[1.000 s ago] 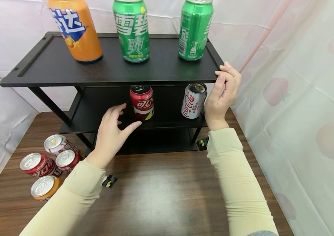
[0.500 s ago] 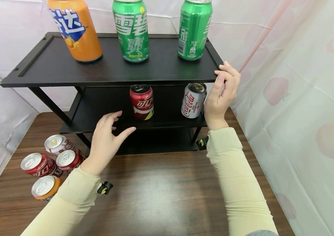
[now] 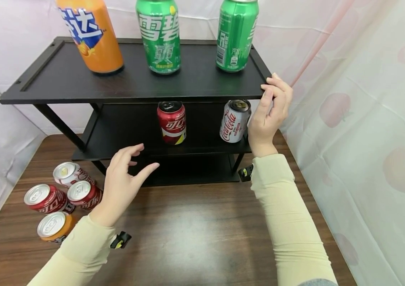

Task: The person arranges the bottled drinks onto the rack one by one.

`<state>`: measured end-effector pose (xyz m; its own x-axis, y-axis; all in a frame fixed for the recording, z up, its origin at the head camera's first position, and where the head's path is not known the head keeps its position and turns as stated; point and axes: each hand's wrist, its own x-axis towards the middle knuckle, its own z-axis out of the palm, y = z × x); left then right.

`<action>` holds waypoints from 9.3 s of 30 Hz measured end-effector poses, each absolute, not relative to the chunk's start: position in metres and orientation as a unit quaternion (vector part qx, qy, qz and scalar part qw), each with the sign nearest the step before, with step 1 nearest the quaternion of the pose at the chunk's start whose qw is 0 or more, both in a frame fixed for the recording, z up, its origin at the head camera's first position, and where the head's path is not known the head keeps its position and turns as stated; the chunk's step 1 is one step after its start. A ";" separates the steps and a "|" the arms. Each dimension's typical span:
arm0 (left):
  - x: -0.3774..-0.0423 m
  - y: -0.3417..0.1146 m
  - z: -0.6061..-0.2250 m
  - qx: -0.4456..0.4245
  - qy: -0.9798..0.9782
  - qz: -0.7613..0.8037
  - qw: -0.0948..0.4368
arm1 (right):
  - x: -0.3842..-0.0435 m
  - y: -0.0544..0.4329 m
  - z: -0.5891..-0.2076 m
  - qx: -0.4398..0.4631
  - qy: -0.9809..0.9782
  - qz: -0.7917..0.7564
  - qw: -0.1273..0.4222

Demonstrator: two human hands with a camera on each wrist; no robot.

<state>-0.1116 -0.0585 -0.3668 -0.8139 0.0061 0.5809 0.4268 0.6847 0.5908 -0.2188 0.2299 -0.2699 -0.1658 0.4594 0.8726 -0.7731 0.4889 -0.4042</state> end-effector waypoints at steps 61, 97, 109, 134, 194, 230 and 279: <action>-0.068 -0.180 -0.411 0.003 -0.983 -0.155 0.102 | -0.211 0.224 -0.266 0.136 -0.581 0.493 0.633; -0.076 -0.200 -0.434 0.028 -0.982 -0.182 0.050 | -0.213 0.225 -0.267 0.140 -0.579 0.495 0.633; -0.074 -0.199 -0.437 0.037 -0.976 -0.193 0.089 | -0.214 0.225 -0.267 0.144 -0.577 0.494 0.634; -0.069 -0.195 -0.435 0.059 -0.964 -0.226 0.127 | -0.213 0.224 -0.266 0.140 -0.579 0.493 0.634; -0.060 -0.179 -0.414 -0.110 -0.866 -0.304 0.381 | -0.215 0.226 -0.269 0.147 -0.578 0.496 0.631; -0.069 -0.157 -0.369 -0.160 -0.830 -0.312 0.434 | -0.213 0.225 -0.265 0.144 -0.577 0.495 0.634; -0.109 -0.151 -0.337 -0.114 -0.850 -0.325 0.398 | -0.217 0.227 -0.270 0.143 -0.572 0.494 0.639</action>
<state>-0.1095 -0.1510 -0.3370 -0.6574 -0.0649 0.7507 0.4524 0.7628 0.4621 -0.2167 0.2275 -0.2697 -0.1428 0.4673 0.8725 -0.7943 0.4719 -0.3827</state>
